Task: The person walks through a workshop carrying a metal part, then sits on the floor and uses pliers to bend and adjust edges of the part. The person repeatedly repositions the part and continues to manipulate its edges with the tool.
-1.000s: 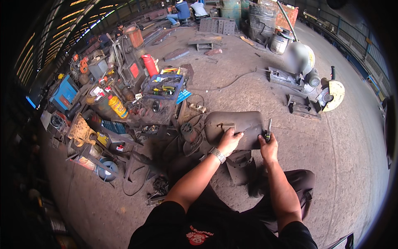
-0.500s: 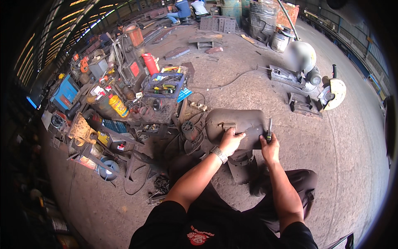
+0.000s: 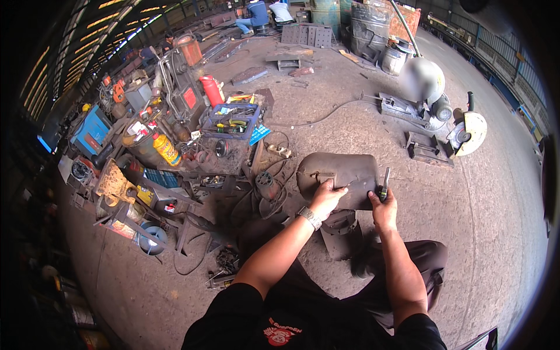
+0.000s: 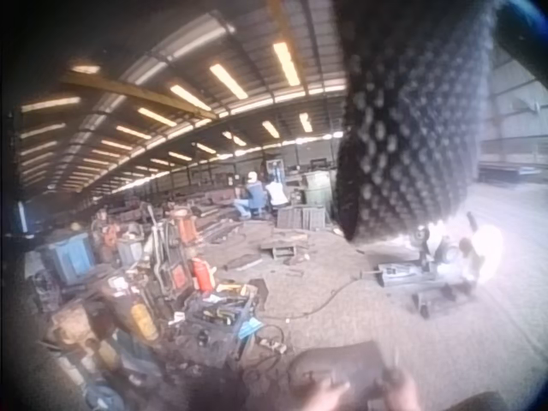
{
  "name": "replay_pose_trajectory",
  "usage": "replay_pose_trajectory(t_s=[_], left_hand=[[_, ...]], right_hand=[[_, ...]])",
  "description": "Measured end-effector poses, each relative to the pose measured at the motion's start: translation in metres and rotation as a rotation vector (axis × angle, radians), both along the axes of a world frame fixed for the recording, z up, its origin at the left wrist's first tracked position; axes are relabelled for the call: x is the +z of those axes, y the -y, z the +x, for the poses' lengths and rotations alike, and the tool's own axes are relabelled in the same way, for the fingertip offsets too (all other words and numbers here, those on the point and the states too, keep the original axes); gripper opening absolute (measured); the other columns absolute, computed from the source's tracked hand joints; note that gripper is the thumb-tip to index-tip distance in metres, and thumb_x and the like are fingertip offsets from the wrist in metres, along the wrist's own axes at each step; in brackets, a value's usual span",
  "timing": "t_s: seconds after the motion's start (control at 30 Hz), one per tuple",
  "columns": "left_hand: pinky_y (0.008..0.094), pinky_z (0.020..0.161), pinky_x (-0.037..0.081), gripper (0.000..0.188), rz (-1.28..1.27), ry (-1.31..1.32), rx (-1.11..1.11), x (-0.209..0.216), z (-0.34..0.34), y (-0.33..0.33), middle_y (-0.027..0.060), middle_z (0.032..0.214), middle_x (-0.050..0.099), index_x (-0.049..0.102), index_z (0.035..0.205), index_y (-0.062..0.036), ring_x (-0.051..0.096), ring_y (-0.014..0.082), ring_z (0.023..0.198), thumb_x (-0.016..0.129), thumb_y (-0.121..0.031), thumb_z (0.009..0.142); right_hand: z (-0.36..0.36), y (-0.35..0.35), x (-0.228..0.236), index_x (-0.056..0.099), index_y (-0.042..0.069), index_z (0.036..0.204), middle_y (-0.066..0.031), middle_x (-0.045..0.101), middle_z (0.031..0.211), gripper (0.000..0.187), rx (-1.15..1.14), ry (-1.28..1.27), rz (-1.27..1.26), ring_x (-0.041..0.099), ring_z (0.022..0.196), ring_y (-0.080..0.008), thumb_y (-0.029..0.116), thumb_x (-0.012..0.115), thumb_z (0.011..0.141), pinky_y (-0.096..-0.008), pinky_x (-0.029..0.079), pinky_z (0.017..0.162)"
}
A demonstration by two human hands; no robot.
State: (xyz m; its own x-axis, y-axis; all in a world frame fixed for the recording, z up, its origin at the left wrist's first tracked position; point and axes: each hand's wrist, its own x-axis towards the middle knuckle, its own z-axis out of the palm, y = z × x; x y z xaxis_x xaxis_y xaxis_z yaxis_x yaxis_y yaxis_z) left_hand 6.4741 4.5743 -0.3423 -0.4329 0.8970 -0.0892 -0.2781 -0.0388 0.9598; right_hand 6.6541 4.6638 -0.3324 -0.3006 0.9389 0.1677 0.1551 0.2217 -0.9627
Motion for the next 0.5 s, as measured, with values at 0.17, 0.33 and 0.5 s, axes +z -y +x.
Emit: replay_pose_trajectory(t_s=[0.17,0.33,0.5], left_hand=[[0.0308,0.09,0.053,0.026,0.005,0.083,-0.029,-0.005,-0.005,0.001,0.008,0.112,0.07,0.061,0.122,0.0015,0.065,0.0145,0.099,0.062,0.0,0.097],[0.031,0.091,0.053,0.025,-0.011,0.01,-0.03,0.0,-0.005,0.002,0.0089,0.113,0.07,0.061,0.122,0.0016,0.066,0.0149,0.1,0.061,0.001,0.096],[0.0308,0.089,0.053,0.024,0.005,-0.01,-0.029,0.001,-0.004,0.003,0.0094,0.112,0.07,0.061,0.121,0.002,0.066,0.0149,0.1,0.06,0.003,0.096]], right_hand=[[0.0,0.004,0.004,0.064,-0.002,0.104,-0.008,0.07,0.086,0.023,0.043,-0.059,-0.051,0.063,0.079,-0.0161,0.013,0.075,0.09,-0.0325,0.051,0.076],[0.004,0.009,0.008,0.064,-0.004,0.105,-0.014,0.072,0.089,0.027,0.019,0.001,-0.023,0.068,0.082,-0.0224,0.015,0.074,0.089,-0.0368,0.053,0.078],[0.007,0.013,0.017,0.063,-0.003,0.107,-0.0089,0.068,0.086,0.025,-0.021,0.2,0.064,0.061,0.079,-0.0177,0.013,0.073,0.091,-0.0339,0.051,0.074]])
